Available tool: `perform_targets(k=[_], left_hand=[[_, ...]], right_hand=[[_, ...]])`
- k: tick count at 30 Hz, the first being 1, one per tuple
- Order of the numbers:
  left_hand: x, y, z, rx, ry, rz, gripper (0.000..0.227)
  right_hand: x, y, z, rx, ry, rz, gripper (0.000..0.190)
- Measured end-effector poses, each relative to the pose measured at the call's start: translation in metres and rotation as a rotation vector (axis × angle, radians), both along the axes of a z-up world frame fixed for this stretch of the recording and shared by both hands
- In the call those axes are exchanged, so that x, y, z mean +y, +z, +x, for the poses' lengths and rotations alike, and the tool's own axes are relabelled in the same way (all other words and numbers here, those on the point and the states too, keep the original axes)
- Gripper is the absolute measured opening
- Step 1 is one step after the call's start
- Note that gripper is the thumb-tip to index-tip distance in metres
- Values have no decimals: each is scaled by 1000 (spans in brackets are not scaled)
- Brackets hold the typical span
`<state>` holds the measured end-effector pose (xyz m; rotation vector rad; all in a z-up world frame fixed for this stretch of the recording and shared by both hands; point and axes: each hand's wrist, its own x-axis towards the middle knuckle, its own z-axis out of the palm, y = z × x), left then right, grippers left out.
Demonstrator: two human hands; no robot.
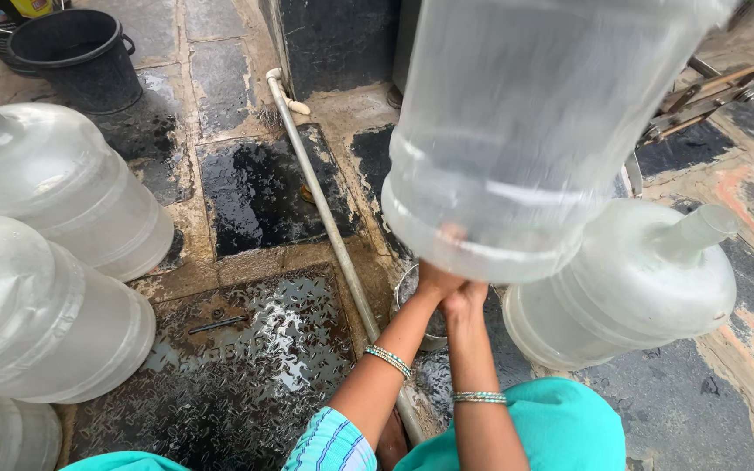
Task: The person sits on a metal floor and cleans large plastic water jugs by hand. They shake the jugs, pour water into them using a white plastic scoop, and scrub the interior with a brush. The person handles multiple jugs sequentially, rinsing and inspecting them before setting them aside.
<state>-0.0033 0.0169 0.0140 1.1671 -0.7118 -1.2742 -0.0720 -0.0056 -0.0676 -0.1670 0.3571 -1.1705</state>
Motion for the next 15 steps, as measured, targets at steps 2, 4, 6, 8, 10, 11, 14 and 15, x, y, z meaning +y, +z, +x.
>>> perform_targets(k=[2,4,6,8,10,11,14,15], left_hand=[[-16,18,6,-52,-35,-23,76],[-33,31,3,-83,-77,-58,76],[-41,36,5,-94,-51,-81,77],[-31,32,13,-106,-12,-79,77],[8,4,14,-48,30,-51,77],[22,-7,19,-28,32,-35,78],[34,-27,18,9,20,-15,78],[37,-29,13,3,16,-8,78]], right_hand=[[-15,19,1,-2,-10,-62,61],[-29,36,-5,6,-18,-117,62],[-32,47,-4,16,-24,-146,63],[-17,50,3,5,-37,-138,64],[20,40,-5,32,-3,-103,65],[31,36,-6,44,18,-90,66],[42,25,-4,51,51,-68,68],[45,21,-7,60,52,-68,68]])
